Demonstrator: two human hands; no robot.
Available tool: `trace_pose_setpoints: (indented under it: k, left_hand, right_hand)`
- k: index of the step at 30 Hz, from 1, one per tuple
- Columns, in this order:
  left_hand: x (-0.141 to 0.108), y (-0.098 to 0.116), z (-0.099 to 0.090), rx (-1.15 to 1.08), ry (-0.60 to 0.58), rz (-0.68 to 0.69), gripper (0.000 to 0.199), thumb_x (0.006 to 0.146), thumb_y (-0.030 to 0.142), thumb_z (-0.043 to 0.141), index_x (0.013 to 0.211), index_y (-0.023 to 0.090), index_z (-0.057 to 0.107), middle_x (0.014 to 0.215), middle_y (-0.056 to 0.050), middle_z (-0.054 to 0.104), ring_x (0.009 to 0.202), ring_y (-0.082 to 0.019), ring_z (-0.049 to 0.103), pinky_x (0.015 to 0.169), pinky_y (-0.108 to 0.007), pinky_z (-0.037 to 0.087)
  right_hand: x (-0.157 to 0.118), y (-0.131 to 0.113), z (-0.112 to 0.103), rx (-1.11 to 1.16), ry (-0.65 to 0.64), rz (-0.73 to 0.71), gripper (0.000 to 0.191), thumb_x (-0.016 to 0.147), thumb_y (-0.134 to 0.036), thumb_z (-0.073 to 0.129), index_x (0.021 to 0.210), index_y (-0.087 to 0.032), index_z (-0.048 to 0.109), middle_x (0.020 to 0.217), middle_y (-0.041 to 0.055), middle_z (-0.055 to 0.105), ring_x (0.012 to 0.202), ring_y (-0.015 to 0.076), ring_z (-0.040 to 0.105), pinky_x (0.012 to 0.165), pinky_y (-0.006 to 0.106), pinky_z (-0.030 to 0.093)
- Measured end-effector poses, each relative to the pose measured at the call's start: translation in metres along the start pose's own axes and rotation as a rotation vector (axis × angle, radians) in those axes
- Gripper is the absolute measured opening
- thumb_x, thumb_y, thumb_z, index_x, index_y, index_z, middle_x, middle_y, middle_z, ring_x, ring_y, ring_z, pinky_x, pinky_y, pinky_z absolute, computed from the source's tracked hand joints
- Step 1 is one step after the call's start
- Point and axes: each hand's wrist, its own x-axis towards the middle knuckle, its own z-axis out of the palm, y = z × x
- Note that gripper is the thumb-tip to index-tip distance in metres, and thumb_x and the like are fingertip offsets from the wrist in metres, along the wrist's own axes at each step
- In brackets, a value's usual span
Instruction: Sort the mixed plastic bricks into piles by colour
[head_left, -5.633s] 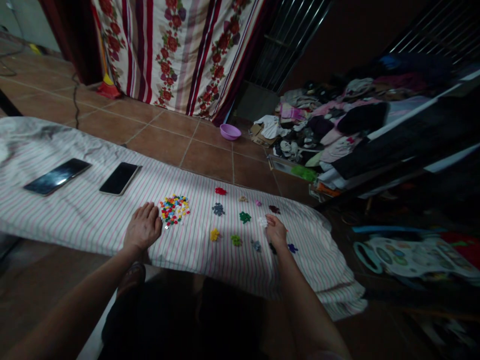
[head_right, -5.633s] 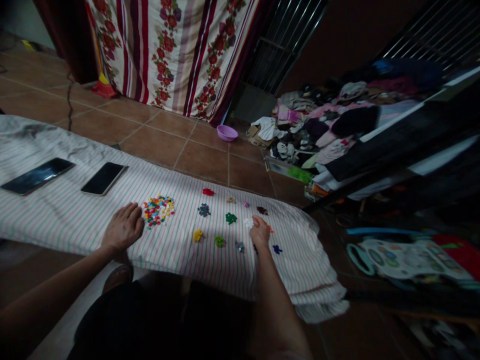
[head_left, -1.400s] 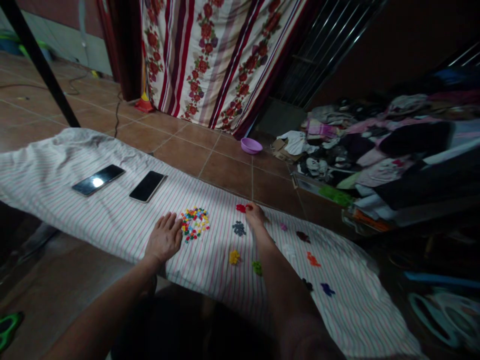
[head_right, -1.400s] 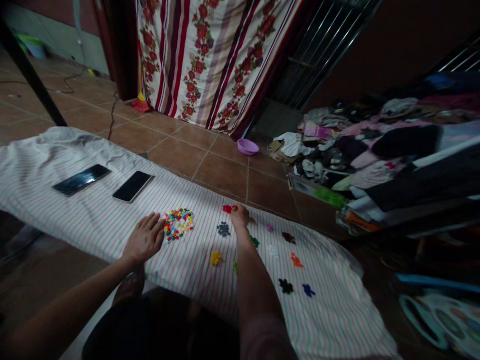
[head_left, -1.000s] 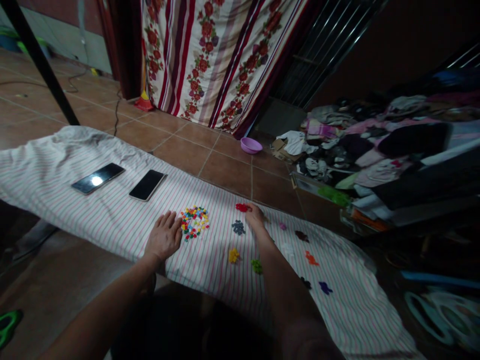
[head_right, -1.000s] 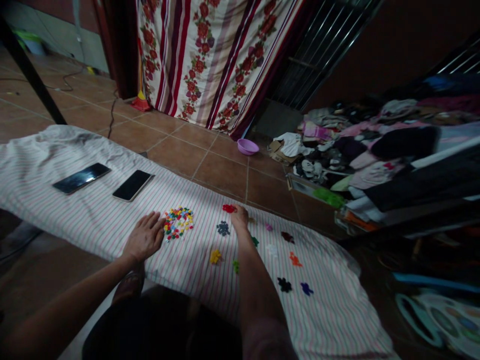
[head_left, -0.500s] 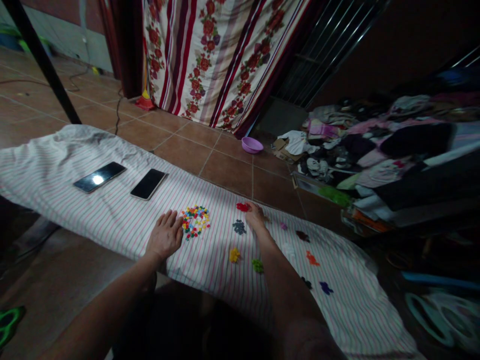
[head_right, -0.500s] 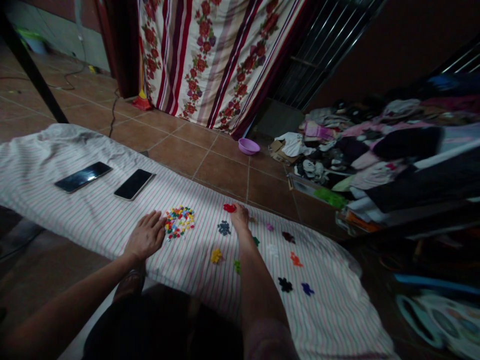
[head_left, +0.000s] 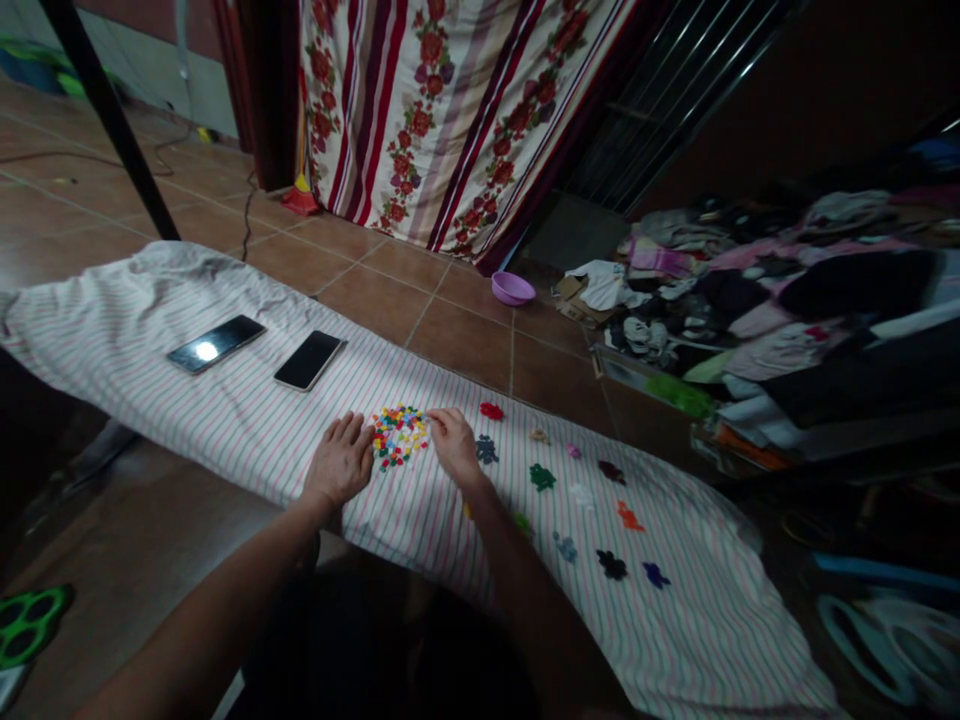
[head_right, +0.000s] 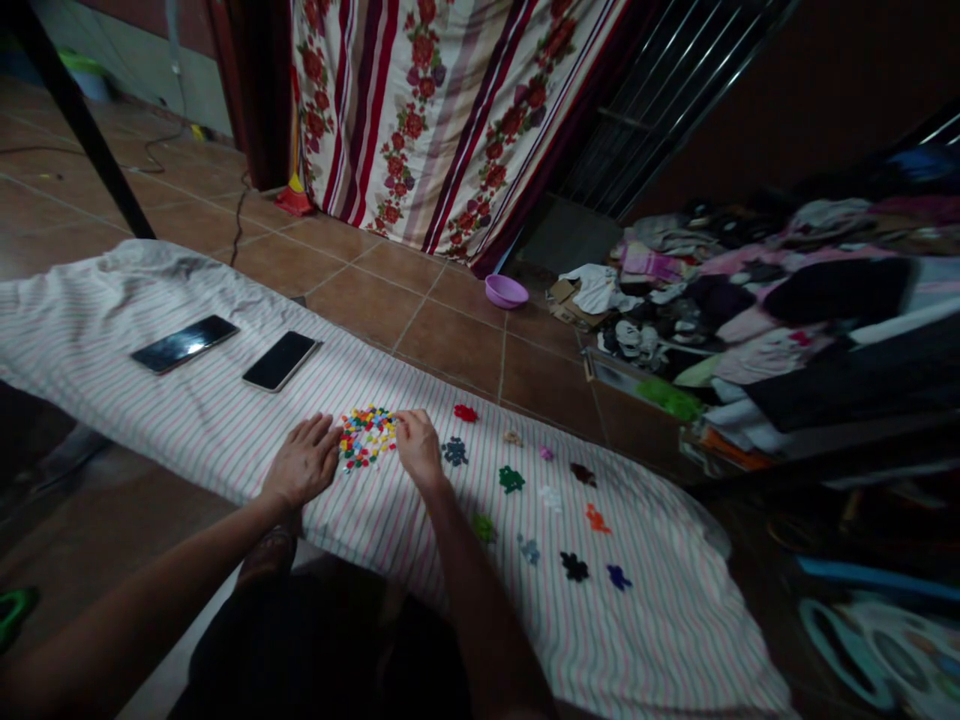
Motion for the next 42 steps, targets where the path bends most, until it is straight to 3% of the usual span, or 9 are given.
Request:
trace_pose_setpoints:
  k: [6, 14, 30, 42]
  left_hand:
    - [-0.001, -0.002, 0.003, -0.024, 0.01, 0.009, 0.041, 0.09, 0.026, 0.038, 0.122, 0.014, 0.061, 0.133, -0.017, 0.057, 0.132, -0.03, 0.046, 0.109, -0.049, 0.036]
    - [-0.002, -0.002, 0.005, -0.013, -0.008, 0.004, 0.041, 0.087, 0.023, 0.041, 0.123, 0.013, 0.06, 0.135, -0.017, 0.055, 0.133, -0.03, 0.044, 0.11, -0.049, 0.035]
    - [-0.002, -0.003, 0.009, -0.032, 0.022, -0.008, 0.044, 0.086, 0.024, 0.041, 0.123, 0.009, 0.059, 0.133, -0.018, 0.057, 0.132, -0.031, 0.045, 0.109, -0.049, 0.035]
    - [-0.001, -0.002, 0.005, -0.034, 0.006, -0.013, 0.044, 0.087, 0.024, 0.039, 0.122, 0.009, 0.059, 0.134, -0.019, 0.056, 0.132, -0.031, 0.045, 0.11, -0.048, 0.035]
  right_hand:
    - [-0.012, -0.045, 0.036, -0.062, -0.248, -0.137, 0.029, 0.09, -0.015, 0.049, 0.104, -0.024, 0.072, 0.097, 0.0058, 0.064, 0.097, 0.0187, 0.058, 0.092, 0.033, 0.048]
    - [-0.003, -0.06, 0.041, -0.203, -0.351, -0.141, 0.034, 0.09, -0.011, 0.048, 0.108, -0.027, 0.072, 0.094, 0.0063, 0.061, 0.095, 0.02, 0.056, 0.089, 0.034, 0.047]
    - [-0.004, -0.059, 0.047, -0.234, -0.378, -0.145, 0.025, 0.089, -0.013, 0.053, 0.101, -0.025, 0.072, 0.094, 0.0057, 0.058, 0.094, 0.0194, 0.053, 0.089, 0.033, 0.046]
    - [-0.009, -0.059, 0.043, -0.187, -0.303, -0.137, 0.018, 0.087, -0.016, 0.055, 0.098, -0.024, 0.067, 0.095, 0.0044, 0.058, 0.097, 0.0195, 0.055, 0.09, 0.033, 0.045]
